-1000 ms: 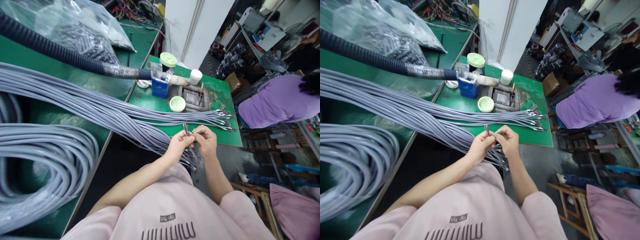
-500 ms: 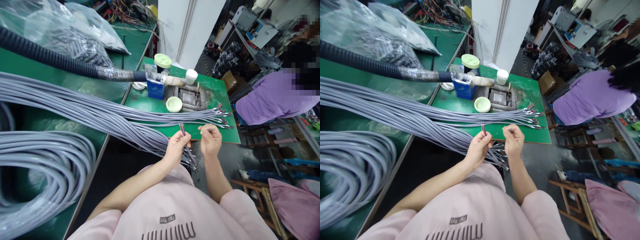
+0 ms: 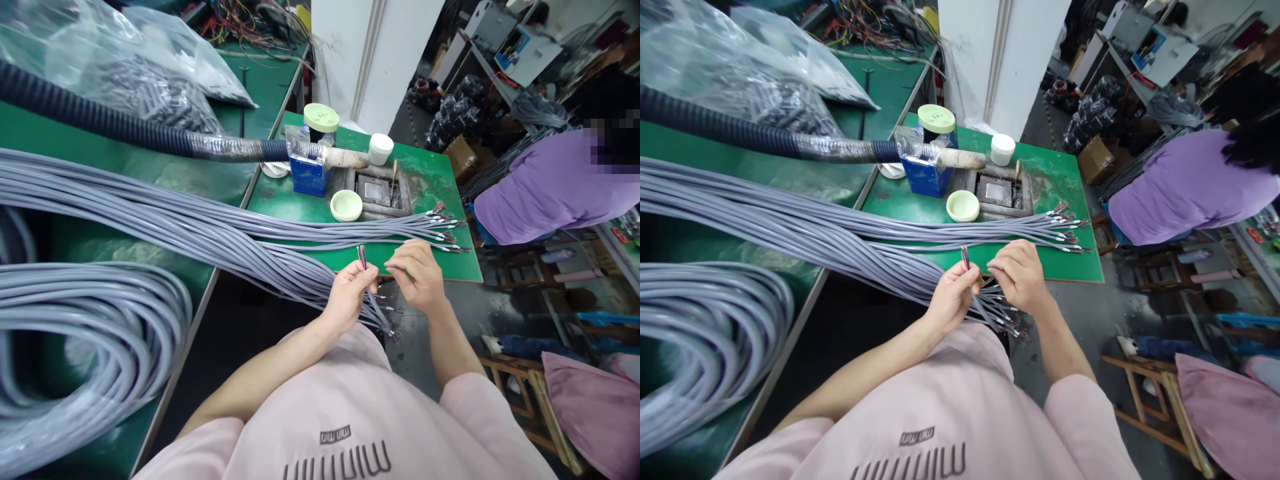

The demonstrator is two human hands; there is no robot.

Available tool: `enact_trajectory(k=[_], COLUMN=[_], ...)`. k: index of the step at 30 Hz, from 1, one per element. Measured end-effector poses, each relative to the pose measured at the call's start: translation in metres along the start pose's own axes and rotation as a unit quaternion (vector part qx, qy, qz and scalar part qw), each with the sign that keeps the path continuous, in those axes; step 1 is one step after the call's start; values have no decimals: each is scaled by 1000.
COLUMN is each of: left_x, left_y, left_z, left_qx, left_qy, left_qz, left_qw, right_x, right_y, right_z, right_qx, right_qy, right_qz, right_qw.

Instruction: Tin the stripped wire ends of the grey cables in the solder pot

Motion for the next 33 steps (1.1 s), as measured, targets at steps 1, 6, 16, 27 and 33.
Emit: enact_trajectory(k=[1,6,16,27,33], left_x=[0,2,3,-1,0], left_y=[0,3,1,6,6], left_z=[0,0,2,-5,-1], left_qx=[0,6,1,-12,3], left_qy=[0,-5,2,1,10], left_qz=[2,-4,-11,-13,-6], left_qw=[1000,1000,1000,1000,1000], right_x=[-1,-2,0,-21,-5], right_y=[0,-1,3,-2,3], right_z=[-2,-2,0,-7,20], right_qx=[-1,30,27,30,161], right_qy=[4,-17,3,31,1], right_qz=[2,3,-22,39,-19], right_qw=[1000,999,999,998,987])
Point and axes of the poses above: each hand's wrist, its own y-axis towards the middle knuckle, its own z-axis out of the palm, x = y × z, the point moved 9 cm from there along y, towards the middle knuckle, and after that the axes turned 8 degrees about -z, right-handed, at the moved point
